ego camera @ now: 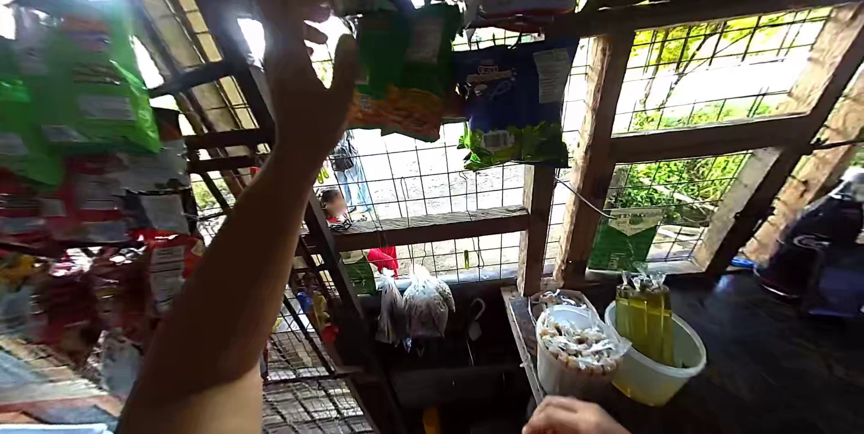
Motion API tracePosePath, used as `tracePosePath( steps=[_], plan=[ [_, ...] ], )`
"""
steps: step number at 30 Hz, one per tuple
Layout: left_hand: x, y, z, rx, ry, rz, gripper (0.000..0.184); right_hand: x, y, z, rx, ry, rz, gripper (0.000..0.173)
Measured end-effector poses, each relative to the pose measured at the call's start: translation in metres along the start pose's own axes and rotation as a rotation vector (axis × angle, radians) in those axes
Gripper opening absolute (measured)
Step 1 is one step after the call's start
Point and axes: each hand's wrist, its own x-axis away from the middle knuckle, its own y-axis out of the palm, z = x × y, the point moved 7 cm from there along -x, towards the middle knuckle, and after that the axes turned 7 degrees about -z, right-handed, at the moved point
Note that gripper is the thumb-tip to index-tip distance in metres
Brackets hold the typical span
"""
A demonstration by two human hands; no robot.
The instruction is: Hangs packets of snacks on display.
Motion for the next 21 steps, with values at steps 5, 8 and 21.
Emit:
tracePosePath(
  steps=[5, 8, 21],
  plan=[
    [0.029, 0.034, -0.033, 0.492, -0.421, -0.180, 0.062, -0.056, -0.112, -0.115, 0.389, -0.286, 0.274, 0.017],
    [0.040, 0.051, -0.036, 0.783, -0.510, -0.214, 0.061, -0.104, -0.161, -0.175, 0.635, -0.363, 0.534, 0.025],
    [0.060, 0.050, -0.043, 0.887, -0.412, -0.238, 0.051, -0.255, -0.177, -0.184, 1.315, -0.066, 0.699, 0.031]
  ],
)
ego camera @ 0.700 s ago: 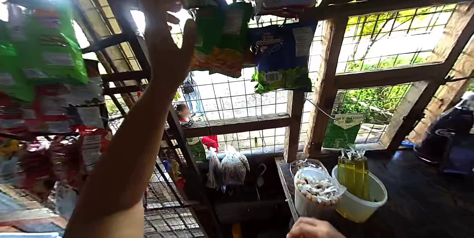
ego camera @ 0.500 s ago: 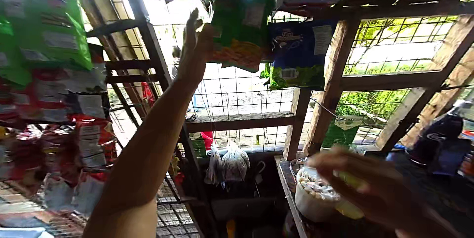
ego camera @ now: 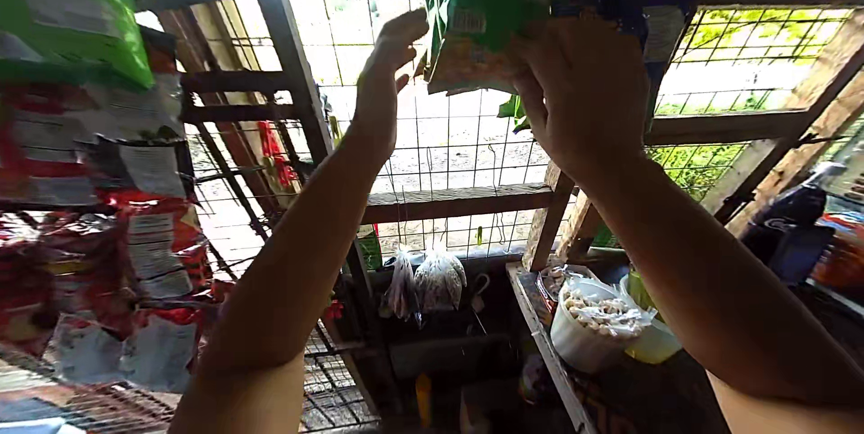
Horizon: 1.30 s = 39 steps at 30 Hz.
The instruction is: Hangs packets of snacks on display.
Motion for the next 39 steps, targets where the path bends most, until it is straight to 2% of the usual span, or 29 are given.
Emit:
tracePosePath(
  steps=[1, 2, 5, 7, 9, 13, 15, 17, 21, 24, 28, 31, 34, 39],
  plan=[
    [0.000, 0.002, -0.010, -0.162, -0.015, 0.033, 0.045, 0.002, 0.000, 0.000, -0.010, 0.009, 0.000, 0.030],
    [0.001, 0.005, -0.018, -0.289, -0.036, 0.060, 0.049, 0.003, 0.000, -0.001, -0.017, 0.012, 0.005, 0.030],
    [0.001, 0.020, -0.038, -0.501, 0.012, 0.101, 0.092, 0.002, 0.001, -0.005, 0.000, 0.000, 0.039, 0.030],
    [-0.003, 0.027, -0.045, -0.531, 0.031, 0.115, 0.106, -0.001, 0.000, -0.010, 0.018, -0.006, 0.043, 0.039],
    [-0.009, 0.030, -0.042, -0.512, 0.060, 0.118, 0.099, -0.003, 0.002, -0.014, 0.028, -0.010, 0.027, 0.048],
    [-0.020, 0.012, -0.030, -0.466, 0.279, 0.171, 0.077, -0.007, 0.001, -0.012, 0.037, -0.006, -0.007, 0.040],
    [-0.025, 0.002, -0.037, -0.366, 0.252, 0.122, 0.063, -0.004, -0.006, -0.007, 0.002, 0.041, -0.004, 0.039],
    [-0.029, -0.002, -0.047, -0.286, 0.198, 0.053, 0.057, 0.001, -0.011, -0.002, -0.037, 0.096, 0.008, 0.040],
    [-0.034, 0.006, -0.068, -0.166, 0.088, -0.116, 0.073, 0.006, -0.006, 0.006, -0.052, 0.155, 0.039, 0.037],
    [-0.026, 0.021, -0.073, -0.019, 0.007, -0.210, 0.072, 0.005, 0.000, 0.008, -0.007, 0.195, 0.085, 0.032],
    [-0.025, 0.027, -0.074, -0.105, -0.037, -0.207, 0.072, 0.004, 0.000, 0.010, 0.129, 0.223, 0.060, 0.035],
    [-0.024, 0.019, -0.082, -0.122, -0.017, -0.217, 0.072, 0.012, -0.002, 0.006, 0.114, 0.226, 0.046, 0.045],
    [-0.013, 0.014, -0.081, -0.134, -0.026, -0.180, 0.061, 0.040, -0.014, -0.006, -0.014, 0.202, 0.030, 0.048],
    [0.025, -0.007, -0.106, -0.134, -0.001, -0.061, 0.071, 0.138, -0.021, -0.042, -0.361, 0.100, -0.141, 0.026]
  ],
)
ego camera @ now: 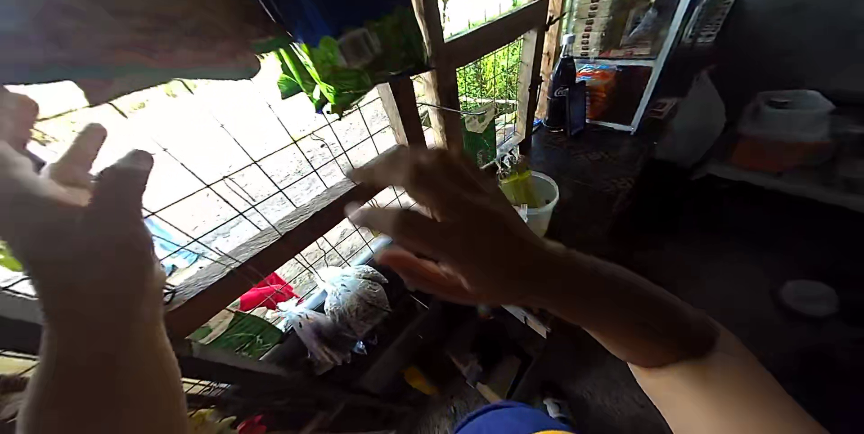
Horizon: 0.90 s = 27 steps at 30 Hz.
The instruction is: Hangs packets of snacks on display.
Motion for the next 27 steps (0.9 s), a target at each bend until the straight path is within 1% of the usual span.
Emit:
tracePosePath(
  steps=[1, 3, 5, 6, 7, 9, 12, 16, 19, 24, 26, 27],
  plan=[
    [0.011, -0.002, -0.007, 0.017, 0.016, 0.031, 0.067, 0.026, 0.009, -0.002, -0.082, -0.005, -0.032, 0.024],
    [0.043, 0.003, -0.009, 0.071, -0.013, 0.117, 0.062, 0.080, 0.029, 0.000, -0.237, 0.077, -0.138, 0.029],
    [0.073, 0.015, 0.005, 0.145, -0.018, 0.204, 0.069, 0.129, 0.047, 0.006, -0.354, 0.204, -0.213, 0.029],
    [0.086, 0.023, 0.010, 0.166, 0.011, 0.203, 0.073, 0.152, 0.054, 0.007, -0.404, 0.268, -0.222, 0.025],
    [0.098, 0.032, 0.014, 0.190, 0.063, 0.167, 0.077, 0.173, 0.059, 0.007, -0.446, 0.330, -0.224, 0.022],
    [0.126, 0.055, 0.020, 0.197, 0.137, 0.051, 0.074, 0.210, 0.063, -0.001, -0.518, 0.435, -0.213, 0.019],
    [0.172, 0.102, 0.031, 0.194, 0.119, -0.154, 0.061, 0.251, 0.057, -0.022, -0.615, 0.539, -0.188, 0.018],
    [0.242, 0.165, 0.040, 0.310, -0.033, -0.381, 0.051, 0.299, 0.049, -0.045, -0.660, 0.659, -0.196, 0.016],
    [0.290, 0.212, 0.056, 0.384, -0.127, -0.609, 0.048, 0.348, 0.050, -0.056, -0.674, 0.797, -0.261, 0.018],
    [0.345, 0.290, 0.109, 0.448, -0.169, -0.966, 0.045, 0.439, 0.038, -0.070, -0.701, 1.033, -0.453, 0.019],
    [0.361, 0.320, 0.137, 0.477, -0.111, -1.086, 0.043, 0.481, 0.028, -0.075, -0.673, 1.154, -0.517, 0.017],
    [0.369, 0.332, 0.152, 0.479, -0.060, -1.143, 0.042, 0.503, 0.021, -0.079, -0.661, 1.246, -0.560, 0.018]
  ],
)
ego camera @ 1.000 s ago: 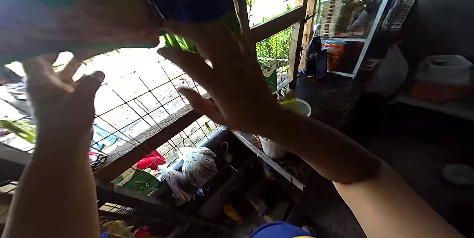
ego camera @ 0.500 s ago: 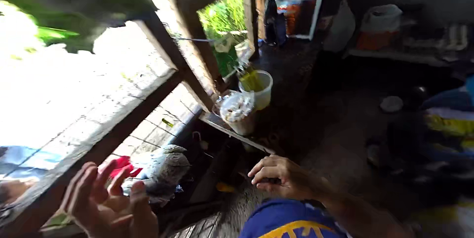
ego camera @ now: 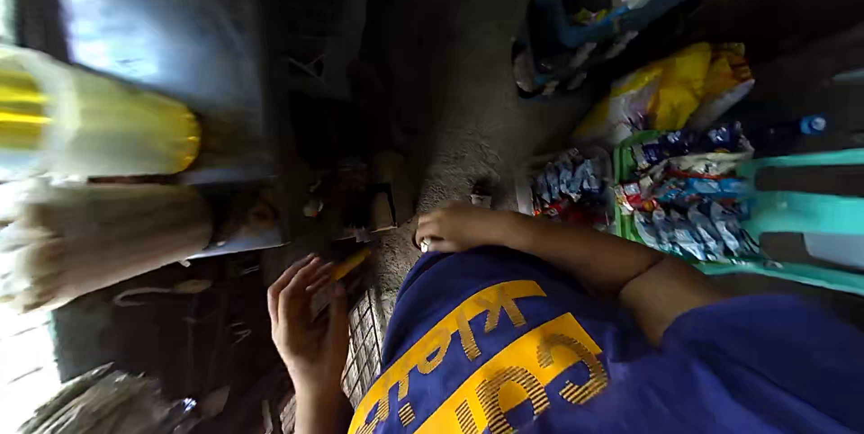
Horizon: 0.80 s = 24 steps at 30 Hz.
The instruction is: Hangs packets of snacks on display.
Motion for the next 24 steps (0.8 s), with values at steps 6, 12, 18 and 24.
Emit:
tracePosePath(
  steps=[6, 12, 18, 24],
  plan=[
    [-0.043, 0.088, 0.027, -0.136, 0.124, -0.308, 0.033, 0.089, 0.003, 0.126, -0.093, 0.569, -0.034, 0.034],
    [-0.074, 0.141, 0.037, -0.234, 0.194, -0.576, 0.031, 0.153, 0.055, 0.209, -0.271, 0.815, -0.006, 0.035],
    [-0.111, 0.193, 0.030, -0.299, 0.312, -0.884, 0.029, 0.190, 0.105, 0.236, -0.517, 0.978, 0.170, 0.038],
    [-0.144, 0.235, 0.017, -0.345, 0.459, -1.089, 0.039, 0.200, 0.157, 0.246, -0.780, 1.094, 0.335, 0.045]
  ],
)
